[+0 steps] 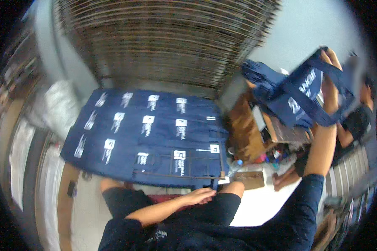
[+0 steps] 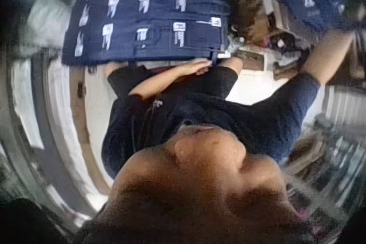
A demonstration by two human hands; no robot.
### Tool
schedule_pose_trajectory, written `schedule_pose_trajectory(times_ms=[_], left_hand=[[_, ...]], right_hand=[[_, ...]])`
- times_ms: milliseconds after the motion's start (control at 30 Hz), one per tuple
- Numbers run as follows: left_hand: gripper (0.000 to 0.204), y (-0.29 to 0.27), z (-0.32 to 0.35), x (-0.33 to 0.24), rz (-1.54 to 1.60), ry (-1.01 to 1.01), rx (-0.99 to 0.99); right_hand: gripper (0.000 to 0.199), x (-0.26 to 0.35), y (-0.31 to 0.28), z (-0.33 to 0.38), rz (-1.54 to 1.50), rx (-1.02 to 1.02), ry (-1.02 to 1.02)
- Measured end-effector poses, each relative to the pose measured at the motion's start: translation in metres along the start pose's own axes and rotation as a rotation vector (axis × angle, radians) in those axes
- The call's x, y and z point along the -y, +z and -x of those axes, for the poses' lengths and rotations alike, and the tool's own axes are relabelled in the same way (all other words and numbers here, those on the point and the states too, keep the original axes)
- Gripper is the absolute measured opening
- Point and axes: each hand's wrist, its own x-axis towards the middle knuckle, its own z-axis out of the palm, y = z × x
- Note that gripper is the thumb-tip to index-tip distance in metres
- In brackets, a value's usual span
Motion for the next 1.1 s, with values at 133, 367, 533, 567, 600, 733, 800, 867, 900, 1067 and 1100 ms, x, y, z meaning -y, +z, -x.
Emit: schedule_pose_trajectory(times_ms=[133,367,533,567,600,733,800,867,900,1067,1100], left_hand=[[0.091,0.037,-0.013,-0.046,0.424,0.014,0.390],[0.119,0.012,0.017,-0.070,1.192,0.420,0.531],[0.066,-0.056,0.060,-0.103,1.313,0.777,0.497],[0.051,-0.059,0.089,-0.122,1.110,0.827,0.051],[0.048,-0.066,0.098,-0.133,1.124,0.785,-0.180],[0.044,-0.076,0.125,-0.174,0.897,0.887,-0.301],[0.044,-0.085,0.126,-0.184,0.777,0.883,-0.337],[0.043,-0.089,0.120,-0.190,0.661,0.849,-0.385],[0.043,-0.090,0.118,-0.193,0.598,0.799,-0.405],[0.043,-0.081,0.121,-0.210,0.230,0.571,-0.492],[0.044,-0.076,0.125,-0.216,0.150,0.537,-0.511]], right_hand=[[0.025,-0.007,0.030,0.019,-0.151,0.194,0.079],[0.028,0.049,0.111,0.089,-0.851,0.569,0.282],[0.033,0.013,0.083,0.097,-0.907,0.660,0.183],[0.037,-0.010,0.088,0.105,-0.915,0.618,0.204],[0.040,-0.020,0.092,0.118,-0.918,0.563,0.236],[0.055,-0.047,0.080,0.232,-1.008,0.223,0.538],[0.062,-0.051,0.075,0.324,-1.195,0.123,0.768],[0.070,-0.051,0.087,0.405,-1.440,0.119,1.031],[0.074,-0.052,0.097,0.432,-1.549,0.133,1.151],[0.055,-0.056,0.131,0.486,-1.444,0.136,1.442],[0.054,-0.056,0.138,0.487,-1.327,0.151,1.502]])
